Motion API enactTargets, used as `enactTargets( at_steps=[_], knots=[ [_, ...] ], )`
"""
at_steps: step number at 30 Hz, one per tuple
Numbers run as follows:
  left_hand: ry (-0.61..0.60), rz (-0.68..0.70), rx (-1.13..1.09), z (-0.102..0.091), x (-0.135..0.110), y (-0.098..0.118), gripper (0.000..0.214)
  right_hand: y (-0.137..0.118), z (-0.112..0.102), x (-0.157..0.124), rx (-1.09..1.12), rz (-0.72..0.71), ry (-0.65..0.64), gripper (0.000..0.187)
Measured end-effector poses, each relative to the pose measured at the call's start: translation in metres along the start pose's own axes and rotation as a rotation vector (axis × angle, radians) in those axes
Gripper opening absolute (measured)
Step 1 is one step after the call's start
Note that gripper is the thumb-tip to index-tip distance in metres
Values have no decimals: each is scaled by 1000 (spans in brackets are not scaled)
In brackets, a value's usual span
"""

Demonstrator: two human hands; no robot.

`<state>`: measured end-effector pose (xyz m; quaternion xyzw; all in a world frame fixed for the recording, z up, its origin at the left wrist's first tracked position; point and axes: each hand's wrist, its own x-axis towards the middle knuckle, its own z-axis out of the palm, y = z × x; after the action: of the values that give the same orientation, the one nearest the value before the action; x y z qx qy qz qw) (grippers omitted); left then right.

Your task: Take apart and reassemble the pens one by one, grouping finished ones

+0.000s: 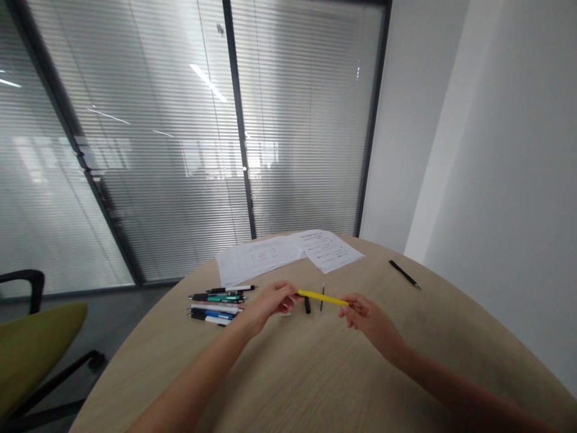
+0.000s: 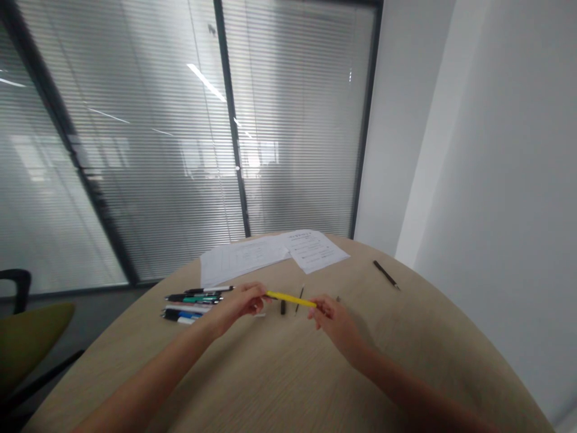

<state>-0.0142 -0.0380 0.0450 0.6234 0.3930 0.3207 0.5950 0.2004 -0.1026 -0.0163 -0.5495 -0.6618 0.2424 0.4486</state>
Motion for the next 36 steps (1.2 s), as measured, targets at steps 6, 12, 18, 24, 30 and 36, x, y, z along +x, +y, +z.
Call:
enactTargets(
  at_steps=[6, 12, 18, 24, 30, 36],
  knots=[
    [-307, 56, 362, -8, -11, 7, 12, 4, 3, -2, -3, 12, -44, 13],
    [-488, 74, 479, -19, -20, 21, 10, 0, 4, -8, -65, -99, -96, 17],
    [-388, 118, 426, -47, -17, 26, 13, -7, 25, 4, -319, -290, -58, 21],
    [-383, 92, 450, -50, -12, 18, 12, -24, 62, 28, -567, -315, -167, 17],
    [-387, 85, 513, -52, -9, 14, 14, -34, 84, 41, -641, -286, -161, 14],
    [-423, 73, 601, -53, -6, 13, 16, -36, 86, 40, -646, -254, -116, 10]
  ],
)
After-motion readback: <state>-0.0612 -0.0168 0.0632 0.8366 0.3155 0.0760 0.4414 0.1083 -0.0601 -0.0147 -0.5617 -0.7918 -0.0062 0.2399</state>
